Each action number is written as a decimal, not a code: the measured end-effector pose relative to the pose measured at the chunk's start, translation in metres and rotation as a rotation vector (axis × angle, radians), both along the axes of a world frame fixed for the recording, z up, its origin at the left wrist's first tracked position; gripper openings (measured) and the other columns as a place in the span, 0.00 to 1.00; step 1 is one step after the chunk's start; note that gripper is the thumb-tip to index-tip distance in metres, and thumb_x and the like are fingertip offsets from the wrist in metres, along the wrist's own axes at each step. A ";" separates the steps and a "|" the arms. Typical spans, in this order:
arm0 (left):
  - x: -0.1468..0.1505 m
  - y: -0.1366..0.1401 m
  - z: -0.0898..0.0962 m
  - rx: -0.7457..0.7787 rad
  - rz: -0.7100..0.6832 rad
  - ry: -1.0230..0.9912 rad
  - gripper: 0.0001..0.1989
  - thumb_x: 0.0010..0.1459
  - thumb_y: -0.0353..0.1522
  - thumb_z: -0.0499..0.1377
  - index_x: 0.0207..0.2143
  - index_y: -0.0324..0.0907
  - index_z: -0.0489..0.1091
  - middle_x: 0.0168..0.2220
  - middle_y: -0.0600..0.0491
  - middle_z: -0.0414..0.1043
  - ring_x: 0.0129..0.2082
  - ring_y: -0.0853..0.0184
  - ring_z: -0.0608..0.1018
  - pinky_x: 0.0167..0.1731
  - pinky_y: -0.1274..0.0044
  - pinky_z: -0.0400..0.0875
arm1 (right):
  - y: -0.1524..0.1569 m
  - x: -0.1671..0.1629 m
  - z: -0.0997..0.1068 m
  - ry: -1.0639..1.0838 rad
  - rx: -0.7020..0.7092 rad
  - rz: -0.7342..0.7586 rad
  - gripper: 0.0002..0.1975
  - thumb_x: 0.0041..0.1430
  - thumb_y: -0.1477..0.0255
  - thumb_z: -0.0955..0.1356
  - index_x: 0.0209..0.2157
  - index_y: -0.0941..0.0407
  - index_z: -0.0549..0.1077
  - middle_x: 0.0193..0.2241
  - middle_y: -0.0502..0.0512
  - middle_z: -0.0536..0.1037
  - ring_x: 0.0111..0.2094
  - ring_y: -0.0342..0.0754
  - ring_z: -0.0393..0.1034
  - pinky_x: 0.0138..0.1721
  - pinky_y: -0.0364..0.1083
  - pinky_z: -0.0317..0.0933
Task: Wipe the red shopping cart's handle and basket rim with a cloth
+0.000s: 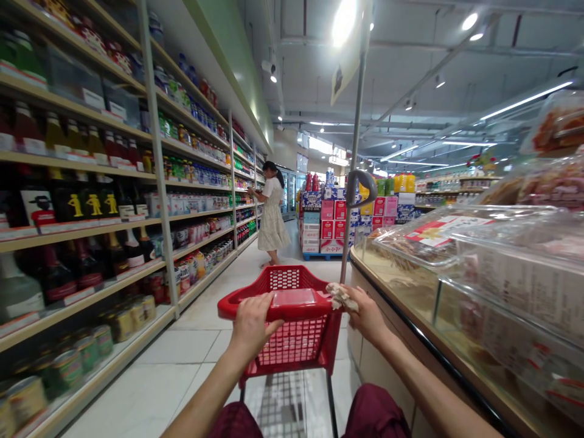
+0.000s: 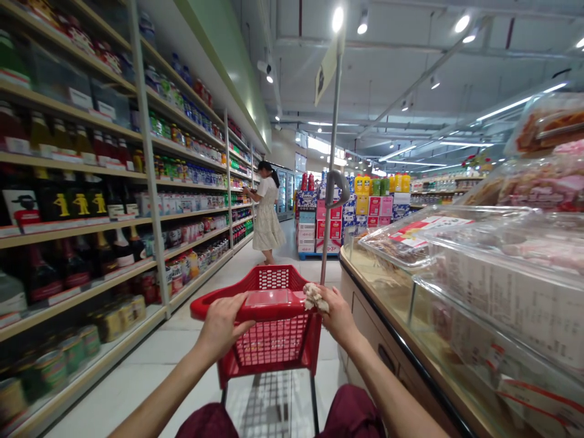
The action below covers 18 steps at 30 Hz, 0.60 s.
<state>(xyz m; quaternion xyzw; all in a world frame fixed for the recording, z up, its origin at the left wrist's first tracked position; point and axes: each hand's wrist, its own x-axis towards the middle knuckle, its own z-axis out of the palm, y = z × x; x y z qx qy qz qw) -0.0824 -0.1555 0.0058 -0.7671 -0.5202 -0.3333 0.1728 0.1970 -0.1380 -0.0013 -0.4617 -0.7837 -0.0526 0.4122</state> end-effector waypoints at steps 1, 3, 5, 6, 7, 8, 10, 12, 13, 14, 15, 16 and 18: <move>0.001 0.000 0.000 0.003 0.003 0.000 0.22 0.48 0.37 0.57 0.46 0.39 0.64 0.44 0.44 0.70 0.43 0.57 0.71 0.44 0.65 0.61 | -0.001 -0.011 -0.003 0.027 0.034 -0.027 0.22 0.49 0.80 0.58 0.47 0.53 0.66 0.46 0.56 0.71 0.49 0.49 0.63 0.52 0.57 0.47; 0.002 0.001 0.000 0.003 0.006 0.000 0.22 0.48 0.37 0.57 0.46 0.38 0.64 0.43 0.44 0.70 0.43 0.57 0.71 0.44 0.65 0.61 | -0.006 -0.040 -0.007 0.046 0.101 -0.051 0.22 0.49 0.80 0.58 0.47 0.54 0.67 0.47 0.57 0.70 0.50 0.50 0.62 0.53 0.57 0.45; 0.001 0.002 0.000 -0.002 0.002 0.002 0.22 0.49 0.37 0.57 0.46 0.38 0.63 0.44 0.44 0.70 0.43 0.57 0.71 0.43 0.65 0.61 | -0.011 -0.067 -0.009 0.008 0.164 -0.006 0.23 0.49 0.80 0.58 0.47 0.54 0.66 0.51 0.57 0.66 0.52 0.49 0.58 0.54 0.57 0.44; 0.001 0.002 0.000 -0.005 -0.002 0.004 0.22 0.49 0.37 0.56 0.46 0.38 0.63 0.44 0.44 0.70 0.43 0.57 0.71 0.43 0.65 0.61 | -0.012 -0.074 -0.010 -0.022 0.189 0.025 0.22 0.49 0.80 0.59 0.47 0.54 0.66 0.52 0.56 0.64 0.53 0.49 0.57 0.54 0.56 0.43; -0.001 0.002 0.001 -0.007 -0.006 0.006 0.22 0.49 0.37 0.56 0.46 0.38 0.63 0.44 0.44 0.70 0.43 0.58 0.71 0.43 0.65 0.61 | -0.013 -0.077 -0.010 -0.047 0.204 0.047 0.22 0.49 0.80 0.59 0.47 0.53 0.66 0.53 0.56 0.63 0.53 0.49 0.57 0.55 0.56 0.43; -0.002 0.002 0.001 -0.011 -0.010 0.009 0.22 0.49 0.37 0.56 0.47 0.38 0.63 0.44 0.45 0.70 0.43 0.58 0.71 0.44 0.65 0.61 | -0.013 -0.073 -0.010 -0.061 0.204 0.051 0.22 0.49 0.79 0.59 0.47 0.52 0.66 0.53 0.55 0.63 0.53 0.49 0.57 0.55 0.57 0.42; -0.004 0.002 0.001 -0.018 -0.010 0.012 0.22 0.49 0.37 0.57 0.47 0.38 0.63 0.44 0.45 0.70 0.43 0.58 0.71 0.44 0.65 0.61 | -0.009 -0.050 -0.010 -0.039 0.172 -0.005 0.23 0.48 0.81 0.58 0.46 0.51 0.66 0.52 0.54 0.65 0.52 0.50 0.58 0.54 0.59 0.42; -0.004 0.002 0.000 -0.021 -0.006 0.011 0.23 0.48 0.37 0.57 0.47 0.38 0.63 0.44 0.45 0.70 0.43 0.58 0.70 0.44 0.65 0.61 | -0.005 -0.023 -0.011 0.019 0.137 -0.099 0.25 0.47 0.82 0.57 0.46 0.51 0.66 0.50 0.54 0.68 0.51 0.50 0.59 0.53 0.60 0.43; -0.003 0.002 0.000 -0.020 -0.002 0.009 0.23 0.48 0.37 0.57 0.47 0.38 0.63 0.44 0.45 0.70 0.43 0.58 0.70 0.44 0.65 0.61 | -0.004 -0.015 -0.011 0.037 0.129 -0.124 0.25 0.46 0.82 0.57 0.46 0.51 0.66 0.49 0.54 0.68 0.52 0.50 0.59 0.52 0.61 0.43; -0.001 0.002 0.000 -0.017 0.002 0.006 0.23 0.48 0.37 0.57 0.47 0.38 0.63 0.44 0.45 0.70 0.44 0.58 0.70 0.44 0.65 0.61 | -0.004 -0.014 -0.011 0.040 0.128 -0.123 0.24 0.46 0.82 0.57 0.46 0.51 0.66 0.49 0.54 0.68 0.52 0.50 0.58 0.53 0.60 0.44; 0.001 0.003 0.000 -0.015 0.007 0.003 0.23 0.48 0.37 0.57 0.47 0.38 0.63 0.44 0.45 0.70 0.44 0.58 0.70 0.44 0.65 0.60 | -0.005 -0.019 -0.010 0.035 0.130 -0.100 0.22 0.47 0.80 0.58 0.45 0.52 0.66 0.50 0.55 0.67 0.53 0.50 0.57 0.53 0.59 0.44; 0.002 0.003 0.000 -0.015 0.009 0.003 0.23 0.48 0.37 0.58 0.47 0.38 0.63 0.45 0.45 0.70 0.44 0.58 0.70 0.45 0.65 0.60 | -0.007 -0.030 -0.008 0.025 0.131 -0.065 0.19 0.48 0.77 0.60 0.43 0.53 0.67 0.51 0.56 0.65 0.53 0.51 0.56 0.53 0.59 0.44; 0.004 0.003 -0.001 -0.014 0.013 0.006 0.23 0.48 0.36 0.58 0.47 0.38 0.63 0.45 0.45 0.69 0.44 0.58 0.70 0.45 0.65 0.60 | -0.013 -0.063 -0.003 0.008 0.130 0.000 0.15 0.48 0.71 0.63 0.41 0.54 0.68 0.53 0.58 0.63 0.54 0.52 0.54 0.53 0.58 0.44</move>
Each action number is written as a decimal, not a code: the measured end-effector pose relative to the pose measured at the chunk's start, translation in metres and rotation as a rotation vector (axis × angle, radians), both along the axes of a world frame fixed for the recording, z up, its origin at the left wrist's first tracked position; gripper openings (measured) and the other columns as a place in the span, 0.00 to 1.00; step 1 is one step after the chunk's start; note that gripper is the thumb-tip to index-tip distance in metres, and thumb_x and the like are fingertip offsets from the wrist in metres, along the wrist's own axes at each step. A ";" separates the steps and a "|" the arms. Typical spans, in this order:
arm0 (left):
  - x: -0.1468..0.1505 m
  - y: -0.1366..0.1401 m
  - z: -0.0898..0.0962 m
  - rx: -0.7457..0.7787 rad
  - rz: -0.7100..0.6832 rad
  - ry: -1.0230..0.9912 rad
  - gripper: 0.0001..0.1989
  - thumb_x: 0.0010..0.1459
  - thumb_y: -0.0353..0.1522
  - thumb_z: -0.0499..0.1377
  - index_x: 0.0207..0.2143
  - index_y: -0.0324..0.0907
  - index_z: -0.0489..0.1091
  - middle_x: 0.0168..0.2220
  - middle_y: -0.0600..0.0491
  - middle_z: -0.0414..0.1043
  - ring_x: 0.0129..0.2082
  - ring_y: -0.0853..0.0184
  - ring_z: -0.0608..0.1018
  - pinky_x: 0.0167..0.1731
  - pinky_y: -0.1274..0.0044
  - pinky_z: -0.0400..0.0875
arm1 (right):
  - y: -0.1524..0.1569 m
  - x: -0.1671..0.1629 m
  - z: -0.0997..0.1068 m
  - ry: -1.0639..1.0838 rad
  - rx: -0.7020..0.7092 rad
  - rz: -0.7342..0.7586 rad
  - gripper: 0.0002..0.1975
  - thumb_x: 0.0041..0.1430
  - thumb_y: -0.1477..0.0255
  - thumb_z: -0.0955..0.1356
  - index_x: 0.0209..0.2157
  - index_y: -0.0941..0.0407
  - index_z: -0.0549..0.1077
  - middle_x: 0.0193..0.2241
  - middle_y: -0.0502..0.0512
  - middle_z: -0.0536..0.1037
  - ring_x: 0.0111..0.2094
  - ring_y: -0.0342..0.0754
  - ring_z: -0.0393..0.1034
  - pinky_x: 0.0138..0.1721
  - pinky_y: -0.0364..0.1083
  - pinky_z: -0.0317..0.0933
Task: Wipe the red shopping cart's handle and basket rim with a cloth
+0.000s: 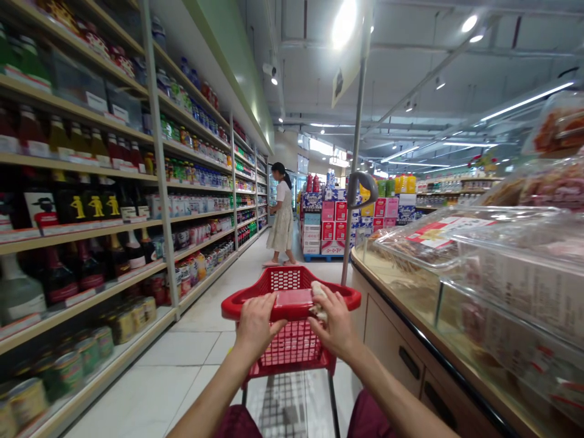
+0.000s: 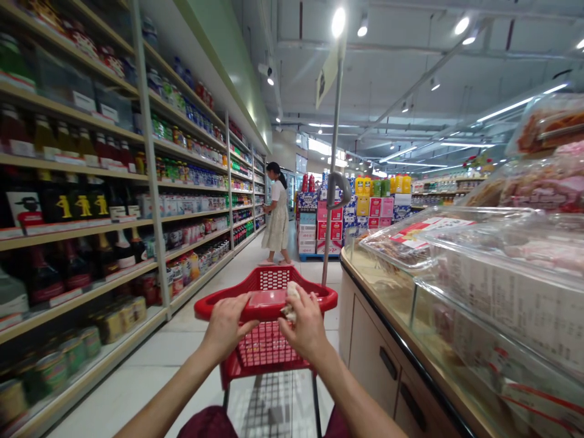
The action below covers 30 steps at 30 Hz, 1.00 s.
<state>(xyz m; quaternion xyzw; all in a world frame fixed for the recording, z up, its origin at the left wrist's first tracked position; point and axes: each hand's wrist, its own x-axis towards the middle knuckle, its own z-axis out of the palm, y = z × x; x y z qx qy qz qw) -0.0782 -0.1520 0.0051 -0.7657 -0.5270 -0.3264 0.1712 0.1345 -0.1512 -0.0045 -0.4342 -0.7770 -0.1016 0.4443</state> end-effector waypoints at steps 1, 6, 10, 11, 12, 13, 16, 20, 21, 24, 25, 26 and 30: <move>0.000 0.000 0.000 0.002 0.000 0.003 0.23 0.48 0.36 0.58 0.47 0.38 0.63 0.45 0.45 0.69 0.44 0.58 0.70 0.45 0.65 0.60 | -0.002 -0.016 0.003 -0.003 0.002 0.016 0.13 0.50 0.68 0.64 0.40 0.54 0.68 0.53 0.58 0.62 0.54 0.52 0.55 0.53 0.58 0.44; -0.006 -0.001 0.001 0.001 -0.005 0.020 0.22 0.49 0.37 0.56 0.47 0.38 0.63 0.45 0.44 0.70 0.44 0.58 0.70 0.45 0.65 0.60 | 0.008 -0.005 0.003 -0.029 0.047 -0.014 0.11 0.57 0.71 0.58 0.38 0.51 0.70 0.49 0.54 0.68 0.48 0.47 0.63 0.54 0.57 0.42; -0.005 -0.002 0.002 -0.024 -0.004 0.009 0.23 0.49 0.37 0.56 0.47 0.36 0.62 0.45 0.44 0.69 0.44 0.58 0.70 0.45 0.65 0.60 | 0.024 0.060 -0.005 0.109 0.026 -0.271 0.12 0.55 0.71 0.59 0.39 0.53 0.70 0.43 0.57 0.73 0.46 0.51 0.65 0.50 0.61 0.45; -0.004 -0.002 0.002 -0.027 0.001 0.005 0.24 0.49 0.37 0.57 0.47 0.36 0.62 0.45 0.44 0.69 0.44 0.58 0.70 0.45 0.65 0.60 | 0.025 0.063 -0.006 0.131 0.024 -0.300 0.13 0.55 0.71 0.59 0.39 0.53 0.70 0.43 0.57 0.73 0.46 0.52 0.64 0.50 0.61 0.47; -0.003 -0.001 0.002 -0.028 0.005 0.004 0.24 0.49 0.37 0.57 0.48 0.36 0.62 0.45 0.44 0.69 0.44 0.58 0.70 0.45 0.65 0.60 | 0.024 0.059 -0.006 0.134 0.026 -0.289 0.13 0.54 0.72 0.59 0.39 0.53 0.70 0.43 0.57 0.73 0.46 0.52 0.64 0.49 0.60 0.49; -0.003 -0.001 0.002 -0.027 0.007 0.004 0.24 0.49 0.37 0.57 0.48 0.36 0.62 0.45 0.44 0.69 0.44 0.58 0.69 0.45 0.65 0.60 | 0.021 0.048 -0.005 0.122 0.032 -0.245 0.13 0.53 0.74 0.59 0.39 0.53 0.70 0.44 0.57 0.72 0.47 0.51 0.64 0.49 0.58 0.51; -0.005 0.001 0.001 -0.022 0.006 0.013 0.24 0.48 0.37 0.57 0.48 0.36 0.62 0.45 0.44 0.69 0.44 0.58 0.70 0.45 0.65 0.60 | 0.011 0.003 -0.002 0.045 0.075 -0.059 0.15 0.52 0.78 0.59 0.39 0.53 0.70 0.48 0.56 0.69 0.49 0.48 0.62 0.50 0.53 0.52; -0.010 0.000 0.001 -0.008 -0.003 0.016 0.23 0.48 0.37 0.57 0.47 0.37 0.62 0.45 0.45 0.69 0.44 0.58 0.70 0.45 0.66 0.60 | 0.011 0.005 -0.001 -0.033 0.064 -0.032 0.16 0.52 0.78 0.59 0.40 0.52 0.69 0.49 0.55 0.68 0.50 0.49 0.61 0.51 0.56 0.49; -0.010 0.000 0.001 -0.002 -0.005 0.015 0.23 0.48 0.37 0.57 0.47 0.37 0.63 0.44 0.45 0.70 0.44 0.58 0.70 0.45 0.66 0.61 | 0.014 0.020 -0.001 -0.024 0.042 -0.082 0.15 0.52 0.78 0.59 0.40 0.52 0.69 0.48 0.55 0.69 0.49 0.50 0.62 0.51 0.58 0.48; -0.006 -0.001 0.000 0.012 0.002 0.006 0.23 0.48 0.37 0.57 0.47 0.37 0.63 0.44 0.44 0.70 0.43 0.58 0.70 0.44 0.66 0.61 | 0.023 0.061 -0.004 0.069 -0.012 -0.269 0.15 0.52 0.78 0.59 0.40 0.54 0.69 0.45 0.57 0.71 0.47 0.53 0.64 0.50 0.62 0.48; -0.004 -0.001 0.000 0.015 0.005 0.004 0.23 0.48 0.37 0.57 0.47 0.37 0.63 0.44 0.45 0.70 0.43 0.58 0.70 0.44 0.66 0.61 | 0.024 0.064 -0.004 0.095 -0.011 -0.293 0.16 0.52 0.78 0.59 0.40 0.54 0.69 0.46 0.58 0.71 0.47 0.53 0.63 0.49 0.61 0.49; -0.002 0.000 0.000 0.018 0.008 0.002 0.23 0.48 0.37 0.57 0.47 0.37 0.63 0.44 0.45 0.70 0.43 0.58 0.70 0.44 0.66 0.61 | 0.023 0.061 -0.005 0.107 -0.003 -0.280 0.16 0.51 0.78 0.58 0.41 0.55 0.69 0.46 0.58 0.71 0.48 0.53 0.63 0.49 0.60 0.51; -0.002 0.003 0.000 0.026 0.010 0.005 0.22 0.48 0.38 0.57 0.47 0.39 0.63 0.43 0.45 0.70 0.43 0.58 0.70 0.44 0.66 0.61 | 0.008 0.005 -0.003 0.037 0.088 -0.013 0.18 0.51 0.81 0.58 0.42 0.54 0.69 0.49 0.56 0.68 0.51 0.47 0.60 0.51 0.52 0.52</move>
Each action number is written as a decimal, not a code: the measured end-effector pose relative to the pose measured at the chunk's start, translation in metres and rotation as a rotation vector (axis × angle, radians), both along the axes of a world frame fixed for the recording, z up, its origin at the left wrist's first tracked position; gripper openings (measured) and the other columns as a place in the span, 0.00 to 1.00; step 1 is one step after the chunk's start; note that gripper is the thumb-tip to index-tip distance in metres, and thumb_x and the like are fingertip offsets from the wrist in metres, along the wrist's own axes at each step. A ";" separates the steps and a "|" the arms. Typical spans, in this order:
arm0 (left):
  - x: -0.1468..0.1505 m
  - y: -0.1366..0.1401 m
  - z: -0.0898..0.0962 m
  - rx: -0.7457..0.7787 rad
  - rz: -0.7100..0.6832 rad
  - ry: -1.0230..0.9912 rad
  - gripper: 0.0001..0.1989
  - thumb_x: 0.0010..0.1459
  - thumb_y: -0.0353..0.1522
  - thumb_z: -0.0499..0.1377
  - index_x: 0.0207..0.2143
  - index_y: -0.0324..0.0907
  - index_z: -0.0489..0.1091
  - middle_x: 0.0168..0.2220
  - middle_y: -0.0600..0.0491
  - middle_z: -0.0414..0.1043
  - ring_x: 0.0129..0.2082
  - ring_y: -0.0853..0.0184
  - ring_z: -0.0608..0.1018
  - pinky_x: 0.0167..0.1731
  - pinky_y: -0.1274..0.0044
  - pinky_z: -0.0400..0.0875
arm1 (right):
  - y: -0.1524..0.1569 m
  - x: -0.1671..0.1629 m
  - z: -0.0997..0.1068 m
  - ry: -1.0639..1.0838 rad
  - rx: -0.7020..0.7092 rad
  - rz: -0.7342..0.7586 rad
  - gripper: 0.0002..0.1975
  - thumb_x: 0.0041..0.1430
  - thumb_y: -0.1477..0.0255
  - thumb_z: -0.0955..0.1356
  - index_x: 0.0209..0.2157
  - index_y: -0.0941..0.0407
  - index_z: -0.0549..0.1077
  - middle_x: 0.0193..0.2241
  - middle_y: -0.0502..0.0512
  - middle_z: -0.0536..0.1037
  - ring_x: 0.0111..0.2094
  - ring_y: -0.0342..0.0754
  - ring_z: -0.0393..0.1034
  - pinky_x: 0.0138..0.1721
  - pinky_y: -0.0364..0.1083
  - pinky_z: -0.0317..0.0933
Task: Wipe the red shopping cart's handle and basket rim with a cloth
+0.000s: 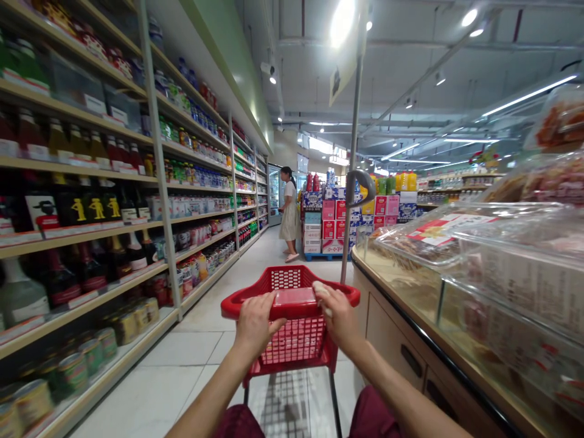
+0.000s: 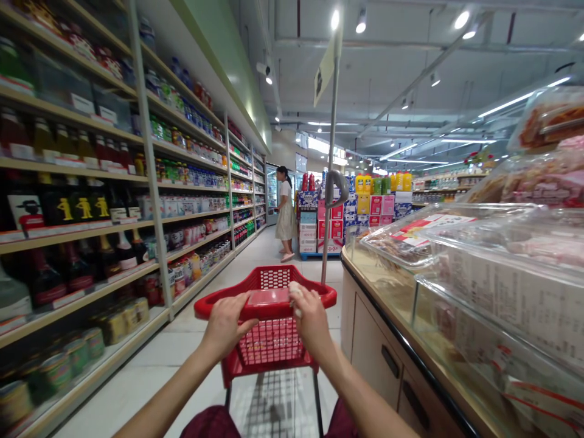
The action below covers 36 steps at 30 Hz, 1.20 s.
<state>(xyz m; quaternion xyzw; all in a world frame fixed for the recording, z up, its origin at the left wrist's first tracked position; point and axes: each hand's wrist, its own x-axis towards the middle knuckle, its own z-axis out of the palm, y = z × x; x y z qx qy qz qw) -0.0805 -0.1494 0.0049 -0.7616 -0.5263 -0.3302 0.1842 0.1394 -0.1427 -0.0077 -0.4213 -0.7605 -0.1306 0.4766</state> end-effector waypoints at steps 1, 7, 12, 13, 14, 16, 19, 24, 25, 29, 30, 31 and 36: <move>-0.001 0.000 0.000 -0.001 0.000 0.003 0.22 0.48 0.38 0.57 0.47 0.39 0.63 0.43 0.45 0.70 0.43 0.58 0.71 0.44 0.66 0.61 | -0.002 -0.010 0.001 -0.041 0.018 0.060 0.19 0.51 0.81 0.58 0.43 0.54 0.69 0.50 0.56 0.67 0.52 0.46 0.59 0.52 0.52 0.51; -0.006 -0.004 0.003 -0.024 -0.014 0.007 0.22 0.50 0.38 0.56 0.47 0.39 0.62 0.44 0.45 0.70 0.44 0.58 0.70 0.45 0.65 0.61 | 0.016 0.039 0.007 0.036 -0.158 -0.168 0.16 0.52 0.78 0.59 0.42 0.54 0.69 0.45 0.57 0.72 0.47 0.52 0.64 0.50 0.60 0.49; 0.000 -0.004 0.004 -0.018 0.005 0.002 0.21 0.50 0.38 0.55 0.47 0.39 0.63 0.44 0.45 0.70 0.43 0.58 0.70 0.44 0.65 0.61 | 0.012 0.021 0.008 0.077 -0.116 -0.113 0.17 0.52 0.79 0.59 0.42 0.54 0.69 0.46 0.56 0.70 0.47 0.49 0.64 0.48 0.53 0.56; 0.001 -0.003 0.004 -0.018 0.006 0.005 0.21 0.51 0.38 0.55 0.47 0.39 0.63 0.44 0.45 0.70 0.43 0.58 0.70 0.44 0.65 0.61 | 0.009 0.006 0.008 0.041 -0.091 -0.036 0.17 0.52 0.79 0.59 0.43 0.54 0.69 0.48 0.55 0.69 0.48 0.48 0.62 0.49 0.51 0.55; 0.000 -0.003 0.004 -0.019 0.007 0.009 0.21 0.51 0.38 0.54 0.47 0.39 0.63 0.44 0.45 0.69 0.43 0.58 0.70 0.45 0.65 0.60 | 0.005 -0.007 0.008 0.001 -0.069 0.030 0.18 0.52 0.79 0.59 0.43 0.54 0.69 0.49 0.55 0.68 0.50 0.48 0.61 0.50 0.51 0.54; -0.001 -0.003 0.004 -0.027 0.008 0.018 0.21 0.51 0.38 0.54 0.47 0.39 0.62 0.45 0.45 0.69 0.44 0.58 0.70 0.45 0.65 0.60 | 0.003 -0.017 0.008 -0.059 -0.043 0.096 0.18 0.51 0.80 0.59 0.43 0.53 0.69 0.51 0.54 0.66 0.51 0.47 0.59 0.52 0.52 0.51; -0.003 -0.004 0.003 -0.035 0.005 0.024 0.22 0.51 0.38 0.54 0.48 0.39 0.62 0.45 0.45 0.69 0.44 0.58 0.69 0.46 0.65 0.59 | 0.010 0.006 0.008 -0.007 -0.092 -0.023 0.18 0.51 0.80 0.58 0.42 0.54 0.69 0.46 0.55 0.71 0.48 0.49 0.63 0.51 0.54 0.51; 0.001 -0.005 0.001 -0.016 0.018 0.011 0.22 0.50 0.37 0.55 0.48 0.39 0.62 0.44 0.45 0.69 0.44 0.58 0.70 0.45 0.65 0.60 | 0.008 0.011 0.007 0.059 -0.111 -0.128 0.16 0.52 0.79 0.59 0.42 0.55 0.69 0.46 0.58 0.70 0.48 0.51 0.63 0.50 0.56 0.52; 0.002 -0.004 0.001 -0.015 0.020 0.013 0.22 0.50 0.37 0.56 0.48 0.38 0.62 0.44 0.45 0.69 0.44 0.58 0.70 0.45 0.65 0.60 | 0.004 -0.001 0.007 0.030 -0.084 -0.071 0.17 0.52 0.79 0.59 0.42 0.55 0.69 0.48 0.57 0.69 0.49 0.50 0.61 0.51 0.55 0.52; 0.005 -0.004 0.001 -0.016 0.023 0.020 0.22 0.50 0.38 0.56 0.48 0.39 0.62 0.44 0.44 0.69 0.44 0.58 0.70 0.45 0.65 0.60 | -0.003 -0.025 0.007 -0.089 0.013 0.092 0.20 0.50 0.82 0.59 0.44 0.53 0.68 0.52 0.55 0.65 0.52 0.48 0.58 0.53 0.53 0.50; 0.005 -0.004 0.001 -0.017 0.023 0.020 0.22 0.50 0.37 0.56 0.48 0.39 0.62 0.44 0.45 0.69 0.44 0.58 0.70 0.45 0.65 0.60 | 0.000 -0.017 0.007 -0.086 0.006 0.070 0.20 0.49 0.81 0.59 0.43 0.53 0.69 0.51 0.55 0.66 0.51 0.48 0.59 0.52 0.54 0.51; 0.005 -0.005 0.001 -0.019 0.023 0.021 0.22 0.50 0.37 0.56 0.48 0.39 0.62 0.44 0.44 0.69 0.44 0.58 0.70 0.46 0.65 0.60 | 0.004 -0.004 0.007 -0.060 -0.012 0.015 0.18 0.50 0.81 0.59 0.42 0.53 0.69 0.49 0.56 0.68 0.49 0.49 0.61 0.51 0.55 0.52; 0.013 -0.005 -0.001 -0.010 0.031 0.010 0.23 0.49 0.37 0.57 0.48 0.39 0.62 0.44 0.45 0.69 0.44 0.58 0.69 0.46 0.64 0.59 | 0.020 0.044 0.003 0.138 -0.078 -0.238 0.17 0.51 0.78 0.59 0.42 0.55 0.70 0.43 0.58 0.72 0.46 0.52 0.64 0.47 0.56 0.56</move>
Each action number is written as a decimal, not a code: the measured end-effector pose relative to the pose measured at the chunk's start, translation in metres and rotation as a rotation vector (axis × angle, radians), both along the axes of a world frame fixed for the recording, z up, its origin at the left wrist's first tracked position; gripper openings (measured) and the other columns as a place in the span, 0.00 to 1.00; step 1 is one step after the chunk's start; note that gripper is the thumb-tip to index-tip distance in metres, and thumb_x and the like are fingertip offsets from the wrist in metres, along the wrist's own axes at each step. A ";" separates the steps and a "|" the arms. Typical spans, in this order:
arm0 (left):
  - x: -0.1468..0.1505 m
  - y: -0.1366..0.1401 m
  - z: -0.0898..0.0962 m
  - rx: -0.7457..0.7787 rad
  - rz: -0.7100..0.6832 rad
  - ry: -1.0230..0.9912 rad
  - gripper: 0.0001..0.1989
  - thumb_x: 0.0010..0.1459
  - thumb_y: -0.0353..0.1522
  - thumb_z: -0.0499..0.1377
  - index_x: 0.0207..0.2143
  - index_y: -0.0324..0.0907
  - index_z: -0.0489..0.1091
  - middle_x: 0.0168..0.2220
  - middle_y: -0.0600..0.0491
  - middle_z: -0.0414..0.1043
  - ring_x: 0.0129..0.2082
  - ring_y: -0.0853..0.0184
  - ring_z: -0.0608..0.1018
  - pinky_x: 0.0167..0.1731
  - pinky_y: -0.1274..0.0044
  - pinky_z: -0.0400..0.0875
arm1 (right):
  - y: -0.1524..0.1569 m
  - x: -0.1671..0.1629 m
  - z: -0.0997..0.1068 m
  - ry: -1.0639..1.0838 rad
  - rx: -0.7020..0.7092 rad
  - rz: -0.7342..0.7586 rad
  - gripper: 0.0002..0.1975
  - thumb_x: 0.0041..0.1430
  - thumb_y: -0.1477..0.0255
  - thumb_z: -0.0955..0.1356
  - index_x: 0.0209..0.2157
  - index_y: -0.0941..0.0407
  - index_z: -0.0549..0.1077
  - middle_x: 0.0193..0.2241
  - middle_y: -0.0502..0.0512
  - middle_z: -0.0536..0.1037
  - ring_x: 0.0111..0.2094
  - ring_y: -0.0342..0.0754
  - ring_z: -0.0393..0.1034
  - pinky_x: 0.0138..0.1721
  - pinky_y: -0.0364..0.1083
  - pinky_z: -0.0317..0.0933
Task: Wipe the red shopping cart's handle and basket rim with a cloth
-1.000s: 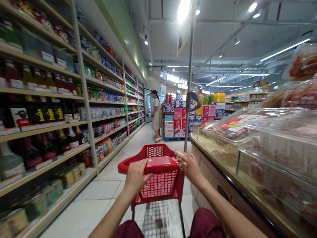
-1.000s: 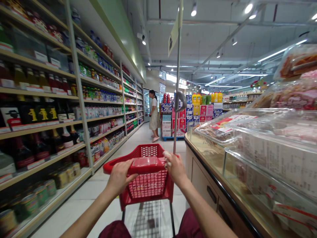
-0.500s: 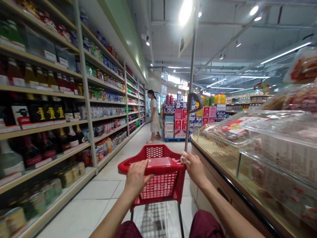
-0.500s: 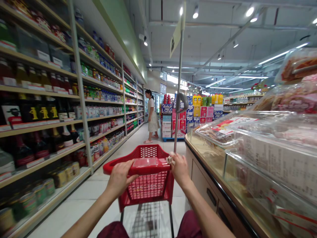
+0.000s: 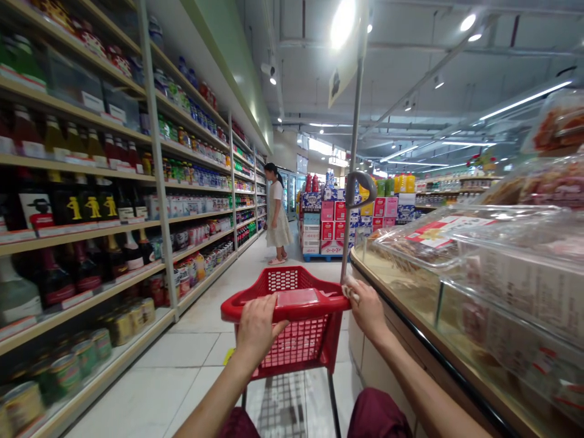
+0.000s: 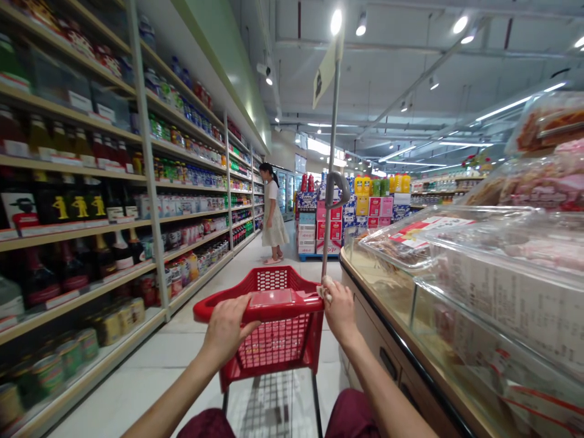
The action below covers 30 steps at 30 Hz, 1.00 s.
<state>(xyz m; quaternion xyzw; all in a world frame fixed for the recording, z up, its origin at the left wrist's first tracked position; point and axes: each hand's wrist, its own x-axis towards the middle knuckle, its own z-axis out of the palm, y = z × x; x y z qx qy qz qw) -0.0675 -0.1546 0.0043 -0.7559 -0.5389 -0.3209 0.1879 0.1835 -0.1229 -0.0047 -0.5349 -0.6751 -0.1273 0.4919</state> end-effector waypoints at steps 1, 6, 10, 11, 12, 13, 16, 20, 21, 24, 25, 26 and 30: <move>0.003 0.000 -0.001 0.005 0.005 -0.002 0.23 0.49 0.37 0.57 0.47 0.39 0.62 0.44 0.45 0.69 0.44 0.58 0.69 0.46 0.65 0.59 | -0.002 -0.008 -0.001 0.005 0.019 0.049 0.18 0.50 0.79 0.59 0.43 0.54 0.69 0.44 0.57 0.72 0.46 0.51 0.64 0.47 0.55 0.56; 0.020 0.001 -0.002 0.014 0.036 -0.006 0.24 0.49 0.37 0.57 0.47 0.37 0.62 0.44 0.44 0.69 0.44 0.58 0.68 0.46 0.65 0.59 | -0.018 -0.068 0.000 -0.155 0.123 0.368 0.20 0.49 0.81 0.59 0.43 0.52 0.69 0.51 0.54 0.66 0.52 0.48 0.58 0.52 0.52 0.52; 0.038 -0.002 -0.002 -0.011 0.062 -0.008 0.24 0.49 0.37 0.57 0.48 0.35 0.62 0.44 0.42 0.68 0.44 0.56 0.68 0.46 0.64 0.58 | -0.005 -0.041 -0.002 -0.078 0.092 0.208 0.17 0.51 0.79 0.58 0.41 0.54 0.69 0.47 0.55 0.70 0.49 0.49 0.61 0.50 0.53 0.53; 0.042 -0.003 -0.001 -0.019 0.071 -0.011 0.24 0.50 0.37 0.56 0.48 0.35 0.61 0.44 0.42 0.68 0.44 0.56 0.68 0.46 0.64 0.58 | 0.001 -0.027 -0.003 -0.044 0.080 0.155 0.16 0.52 0.78 0.58 0.40 0.54 0.69 0.46 0.56 0.70 0.48 0.49 0.62 0.48 0.53 0.54; 0.046 -0.004 0.000 -0.028 0.079 -0.013 0.24 0.50 0.36 0.56 0.48 0.35 0.61 0.45 0.42 0.68 0.44 0.56 0.68 0.47 0.64 0.58 | 0.007 -0.013 -0.005 -0.024 0.072 0.117 0.15 0.52 0.78 0.58 0.40 0.54 0.69 0.45 0.56 0.71 0.47 0.49 0.63 0.47 0.52 0.55; 0.049 -0.005 0.002 -0.041 0.079 -0.007 0.23 0.50 0.36 0.55 0.48 0.35 0.61 0.45 0.41 0.68 0.44 0.56 0.68 0.47 0.64 0.57 | 0.012 -0.001 -0.006 -0.016 0.067 0.092 0.15 0.52 0.77 0.58 0.39 0.55 0.70 0.44 0.56 0.71 0.46 0.49 0.63 0.47 0.52 0.55; 0.044 -0.008 0.011 -0.115 0.069 0.024 0.23 0.50 0.37 0.54 0.48 0.36 0.61 0.46 0.42 0.67 0.45 0.58 0.69 0.46 0.65 0.58 | 0.027 0.021 -0.006 0.002 0.039 0.057 0.15 0.51 0.77 0.58 0.39 0.55 0.70 0.43 0.56 0.72 0.45 0.49 0.64 0.47 0.52 0.53; 0.018 -0.008 0.031 -0.274 0.113 0.069 0.17 0.51 0.43 0.51 0.36 0.42 0.68 0.37 0.48 0.72 0.38 0.61 0.72 0.39 0.69 0.62 | 0.042 0.024 0.000 0.052 -0.015 0.059 0.16 0.50 0.79 0.58 0.38 0.55 0.70 0.40 0.56 0.73 0.43 0.50 0.66 0.46 0.53 0.55; 0.014 -0.008 0.035 -0.305 0.118 0.090 0.16 0.51 0.44 0.50 0.32 0.43 0.68 0.34 0.49 0.73 0.37 0.61 0.73 0.38 0.70 0.63 | 0.044 0.020 0.002 0.053 -0.020 0.069 0.16 0.49 0.79 0.58 0.37 0.55 0.70 0.40 0.56 0.73 0.43 0.49 0.66 0.46 0.52 0.56; 0.016 -0.008 0.041 -0.341 0.146 0.125 0.16 0.51 0.44 0.50 0.28 0.42 0.68 0.31 0.49 0.73 0.34 0.62 0.74 0.36 0.71 0.63 | 0.036 -0.007 0.004 0.039 -0.012 0.167 0.15 0.50 0.79 0.59 0.37 0.55 0.71 0.43 0.55 0.72 0.46 0.47 0.64 0.47 0.49 0.57; 0.022 -0.008 0.040 -0.331 0.158 0.129 0.16 0.52 0.44 0.50 0.28 0.41 0.68 0.31 0.48 0.73 0.34 0.62 0.74 0.36 0.71 0.63 | 0.029 -0.020 0.004 0.027 -0.004 0.227 0.15 0.50 0.79 0.59 0.37 0.55 0.71 0.45 0.55 0.71 0.48 0.46 0.63 0.48 0.48 0.56; 0.029 -0.009 0.039 -0.313 0.163 0.139 0.17 0.52 0.44 0.50 0.29 0.41 0.68 0.31 0.47 0.73 0.34 0.61 0.74 0.36 0.70 0.63 | 0.022 -0.032 0.003 0.011 0.008 0.291 0.15 0.51 0.79 0.59 0.38 0.54 0.71 0.47 0.54 0.69 0.49 0.46 0.61 0.49 0.48 0.56; 0.063 -0.016 0.032 -0.252 0.165 0.176 0.18 0.54 0.42 0.48 0.32 0.38 0.68 0.30 0.44 0.73 0.34 0.58 0.74 0.36 0.68 0.63 | 0.004 -0.053 0.002 -0.079 0.035 0.416 0.14 0.51 0.78 0.59 0.39 0.54 0.70 0.49 0.55 0.67 0.49 0.47 0.60 0.51 0.50 0.53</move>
